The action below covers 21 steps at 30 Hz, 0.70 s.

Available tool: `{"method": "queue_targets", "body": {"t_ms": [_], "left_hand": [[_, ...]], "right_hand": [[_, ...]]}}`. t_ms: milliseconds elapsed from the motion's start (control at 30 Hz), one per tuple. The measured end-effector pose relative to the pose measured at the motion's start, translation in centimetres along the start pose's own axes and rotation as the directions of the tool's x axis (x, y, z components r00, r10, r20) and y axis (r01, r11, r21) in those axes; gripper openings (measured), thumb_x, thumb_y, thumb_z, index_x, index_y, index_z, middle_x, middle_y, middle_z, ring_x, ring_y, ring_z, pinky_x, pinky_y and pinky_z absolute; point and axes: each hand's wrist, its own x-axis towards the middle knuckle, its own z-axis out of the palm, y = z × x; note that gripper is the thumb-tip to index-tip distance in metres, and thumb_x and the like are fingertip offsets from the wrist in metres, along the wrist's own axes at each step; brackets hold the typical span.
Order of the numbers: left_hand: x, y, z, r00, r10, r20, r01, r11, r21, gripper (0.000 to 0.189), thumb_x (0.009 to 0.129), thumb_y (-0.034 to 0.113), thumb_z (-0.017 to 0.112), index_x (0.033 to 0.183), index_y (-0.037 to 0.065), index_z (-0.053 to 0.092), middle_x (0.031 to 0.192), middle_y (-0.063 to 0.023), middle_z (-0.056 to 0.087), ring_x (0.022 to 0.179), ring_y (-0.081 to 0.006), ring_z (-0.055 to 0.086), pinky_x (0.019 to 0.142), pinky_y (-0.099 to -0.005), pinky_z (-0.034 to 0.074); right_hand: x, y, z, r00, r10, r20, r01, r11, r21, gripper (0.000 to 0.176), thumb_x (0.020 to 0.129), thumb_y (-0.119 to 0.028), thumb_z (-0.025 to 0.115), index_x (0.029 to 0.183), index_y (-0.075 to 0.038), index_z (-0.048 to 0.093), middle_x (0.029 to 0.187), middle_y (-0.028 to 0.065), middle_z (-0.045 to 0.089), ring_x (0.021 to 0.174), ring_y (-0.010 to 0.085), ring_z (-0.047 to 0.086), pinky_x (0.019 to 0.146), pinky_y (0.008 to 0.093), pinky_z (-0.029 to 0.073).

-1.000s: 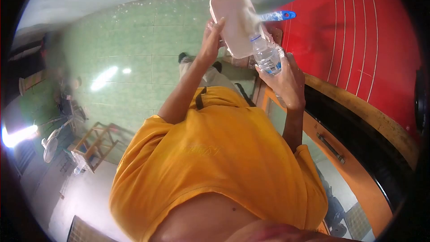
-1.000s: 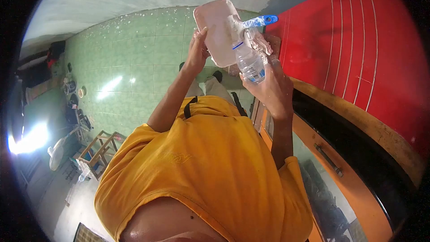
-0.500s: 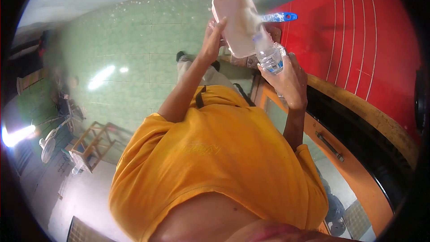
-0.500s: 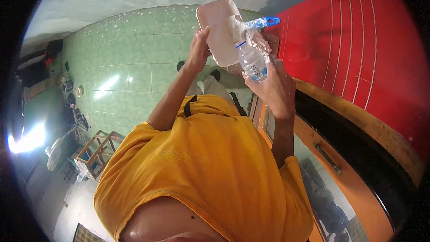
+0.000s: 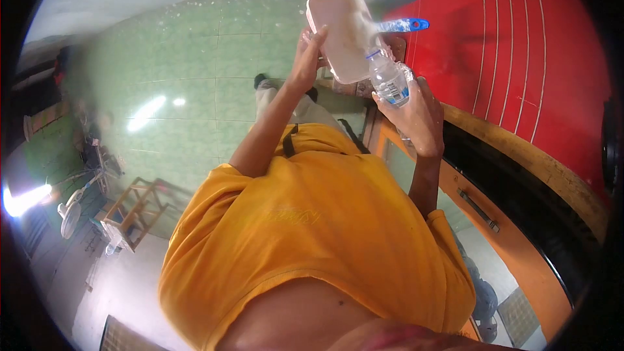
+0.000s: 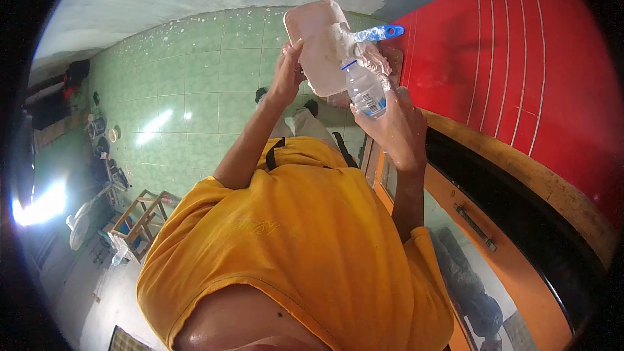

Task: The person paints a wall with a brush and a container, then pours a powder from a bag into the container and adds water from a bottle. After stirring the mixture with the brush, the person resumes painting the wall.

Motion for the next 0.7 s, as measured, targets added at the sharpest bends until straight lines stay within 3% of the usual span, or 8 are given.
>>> {"method": "queue_targets", "body": {"t_ms": [300, 500, 600, 700], "left_hand": [[0.0, -0.1, 0.6, 0.999, 0.006, 0.039, -0.005, 1.0, -0.028, 0.056, 0.093, 0.047, 0.058, 0.125, 0.004, 0.04, 0.11, -0.013, 0.057, 0.09, -0.0186, 0.064, 0.072, -0.0309, 0.055], [0.4, 0.0, 0.2, 0.999, -0.008, 0.036, 0.007, 1.0, 0.011, 0.059, 0.093, 0.046, 0.058, 0.128, 0.003, 0.038, 0.113, -0.0143, 0.056, 0.095, -0.0205, 0.063, 0.076, -0.032, 0.056], [0.3, 0.0, 0.4, 0.999, 0.0, 0.041, -0.001, 1.0, 0.019, 0.059, 0.093, 0.046, 0.059, 0.128, 0.003, 0.038, 0.114, -0.0142, 0.055, 0.095, -0.0206, 0.063, 0.076, -0.0319, 0.056], [0.3, 0.0, 0.5, 0.999, 0.004, 0.046, -0.004, 1.0, 0.005, 0.06, 0.093, 0.047, 0.059, 0.128, 0.003, 0.038, 0.113, -0.014, 0.055, 0.094, -0.0201, 0.063, 0.074, -0.0312, 0.056]], "right_hand": [[-0.4, 1.5, 1.0, 0.996, 0.001, -0.087, 0.012, 0.989, 0.145, 0.061, 0.072, -0.047, 0.079, 0.112, -0.005, 0.06, 0.094, 0.0156, 0.061, 0.088, 0.0368, 0.065, 0.075, 0.0472, 0.052], [-0.3, 1.2, 1.4, 0.998, 0.011, -0.066, -0.006, 0.996, 0.086, 0.065, 0.072, -0.049, 0.078, 0.117, -0.005, 0.059, 0.096, 0.0157, 0.06, 0.09, 0.0368, 0.065, 0.076, 0.0476, 0.052], [-0.3, 0.7, 0.2, 0.991, 0.11, 0.076, -0.114, 0.992, 0.046, 0.065, 0.076, -0.044, 0.077, 0.126, -0.007, 0.056, 0.112, 0.015, 0.063, 0.103, 0.0338, 0.063, 0.086, 0.0438, 0.05], [-0.4, 0.6, 0.3, 0.992, 0.107, 0.068, -0.111, 0.992, 0.054, 0.065, 0.076, -0.045, 0.077, 0.126, -0.008, 0.056, 0.111, 0.0151, 0.062, 0.104, 0.0337, 0.063, 0.086, 0.0441, 0.05]]}}
